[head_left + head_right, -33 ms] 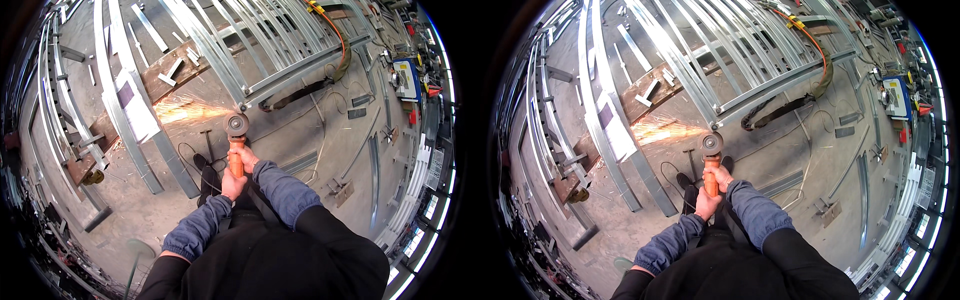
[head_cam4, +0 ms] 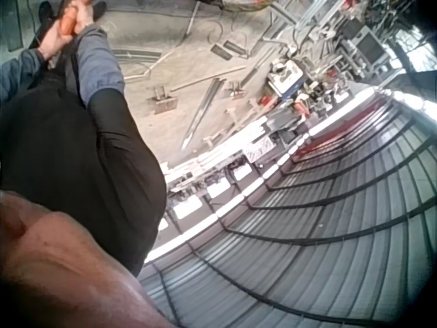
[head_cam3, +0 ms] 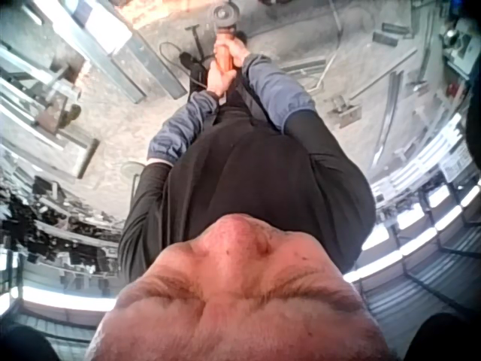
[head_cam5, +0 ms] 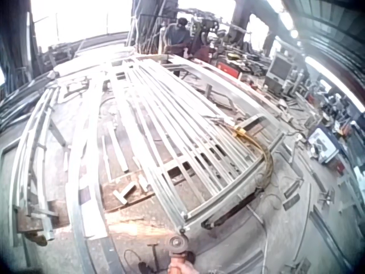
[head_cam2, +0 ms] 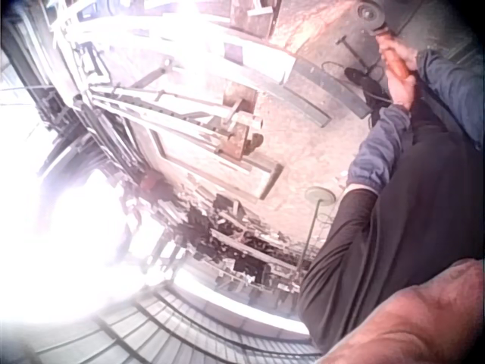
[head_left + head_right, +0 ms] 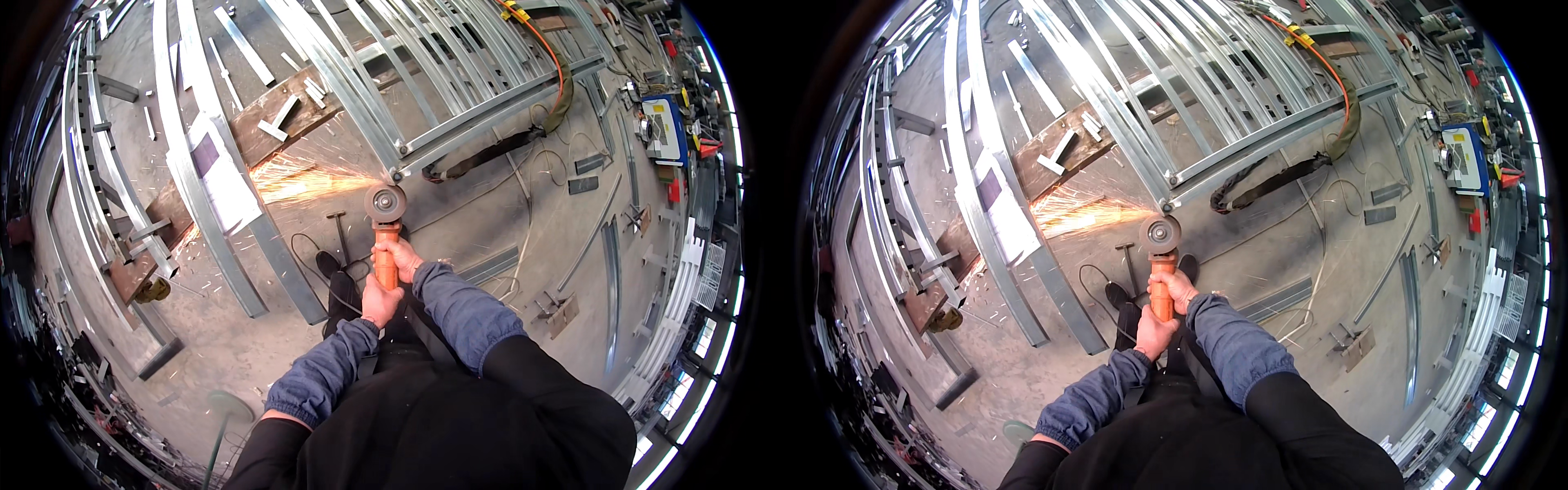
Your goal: The person assembles a metal frame by positioning and welding metal bars together, then grinding the welded joints to smooth them. They handle a welding torch and an angle grinder, moving between welding and grinding steps while working on a large rectangular frame structure.
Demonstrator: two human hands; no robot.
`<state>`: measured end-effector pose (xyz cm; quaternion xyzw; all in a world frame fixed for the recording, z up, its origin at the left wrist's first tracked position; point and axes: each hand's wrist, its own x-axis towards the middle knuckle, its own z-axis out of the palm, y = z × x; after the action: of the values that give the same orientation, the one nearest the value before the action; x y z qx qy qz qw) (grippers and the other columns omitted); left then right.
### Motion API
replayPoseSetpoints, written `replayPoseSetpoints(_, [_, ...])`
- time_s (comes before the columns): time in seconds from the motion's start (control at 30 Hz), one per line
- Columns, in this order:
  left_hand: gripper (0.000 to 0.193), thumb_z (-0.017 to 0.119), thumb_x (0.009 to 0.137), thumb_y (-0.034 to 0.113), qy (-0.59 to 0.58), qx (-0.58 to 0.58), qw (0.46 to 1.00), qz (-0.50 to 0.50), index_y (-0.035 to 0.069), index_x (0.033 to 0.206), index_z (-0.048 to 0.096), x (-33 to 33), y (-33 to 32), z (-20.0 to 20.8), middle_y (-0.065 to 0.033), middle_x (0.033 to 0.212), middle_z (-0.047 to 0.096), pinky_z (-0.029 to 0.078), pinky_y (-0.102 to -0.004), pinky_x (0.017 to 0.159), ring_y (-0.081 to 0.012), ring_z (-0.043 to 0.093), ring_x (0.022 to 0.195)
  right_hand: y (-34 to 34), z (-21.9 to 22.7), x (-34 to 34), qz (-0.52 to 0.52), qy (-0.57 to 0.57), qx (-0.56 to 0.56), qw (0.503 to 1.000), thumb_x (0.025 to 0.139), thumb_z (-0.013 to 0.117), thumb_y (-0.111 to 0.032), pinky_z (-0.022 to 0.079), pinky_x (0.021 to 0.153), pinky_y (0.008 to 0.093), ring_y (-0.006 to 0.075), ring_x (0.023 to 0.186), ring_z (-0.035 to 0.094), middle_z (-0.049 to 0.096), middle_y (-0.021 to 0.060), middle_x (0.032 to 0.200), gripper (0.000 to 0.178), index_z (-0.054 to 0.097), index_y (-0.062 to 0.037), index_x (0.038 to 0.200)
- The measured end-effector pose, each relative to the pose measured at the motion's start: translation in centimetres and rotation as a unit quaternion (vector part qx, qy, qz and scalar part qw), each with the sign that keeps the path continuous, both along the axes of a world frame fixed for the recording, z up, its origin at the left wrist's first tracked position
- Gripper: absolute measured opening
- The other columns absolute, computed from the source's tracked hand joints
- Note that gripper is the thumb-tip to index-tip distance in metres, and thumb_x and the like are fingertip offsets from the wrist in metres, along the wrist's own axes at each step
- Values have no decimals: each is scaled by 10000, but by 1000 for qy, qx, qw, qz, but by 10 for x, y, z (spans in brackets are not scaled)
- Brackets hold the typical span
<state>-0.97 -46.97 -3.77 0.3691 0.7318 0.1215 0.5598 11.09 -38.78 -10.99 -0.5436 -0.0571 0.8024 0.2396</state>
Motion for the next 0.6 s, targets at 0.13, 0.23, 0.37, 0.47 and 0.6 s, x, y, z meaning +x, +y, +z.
replayPoseSetpoints(0.13, [587, 806, 758, 276, -5, 2, 1000, -10, -62, 1142, 517, -3, 3, 0, -315, 1017, 714, 567, -504, 865, -486, 712, 988, 0, -6, 1, -13, 8, -3, 1000, 884, 747, -273, 602, 804, 434, 243, 881, 713, 716, 115, 956, 329, 664, -29, 1088])
replayPoseSetpoints(0.23, [579, 803, 762, 276, -3, 0, 1000, -10, -62, 1138, 520, -1, 5, -1, -314, 1027, 716, 567, -500, 869, -479, 715, 990, 2, -6, 1, -19, 10, 6, 1000, 880, 752, -271, 601, 803, 428, 240, 878, 711, 714, 114, 944, 330, 663, -27, 1083])
replayPoseSetpoints(0.37, [574, 803, 764, 279, -24, -26, 999, 16, -59, 1135, 524, 1, 4, -4, -307, 1023, 719, 566, -493, 870, -469, 720, 988, 3, -4, -1, -2, 4, 2, 1000, 867, 771, -259, 600, 780, 423, 229, 845, 709, 705, 100, 942, 332, 653, -35, 1081])
replayPoseSetpoints(0.47, [593, 809, 763, 271, -22, 4, 999, 24, -65, 1159, 522, 0, -4, -6, -298, 1009, 719, 564, -486, 867, -465, 723, 980, 4, 1, -4, 7, 15, -10, 1000, 853, 794, -211, 594, 742, 398, 212, 800, 707, 682, 74, 922, 330, 633, -51, 1093])
replayPoseSetpoints(0.6, [603, 813, 766, 259, -40, 11, 998, 57, -69, 1176, 518, -6, -12, -7, -295, 1006, 712, 563, -477, 869, -458, 723, 979, 5, 10, -18, 21, 21, 44, 999, 852, 793, -173, 598, 703, 388, 211, 793, 703, 661, 64, 919, 348, 619, -62, 1133])
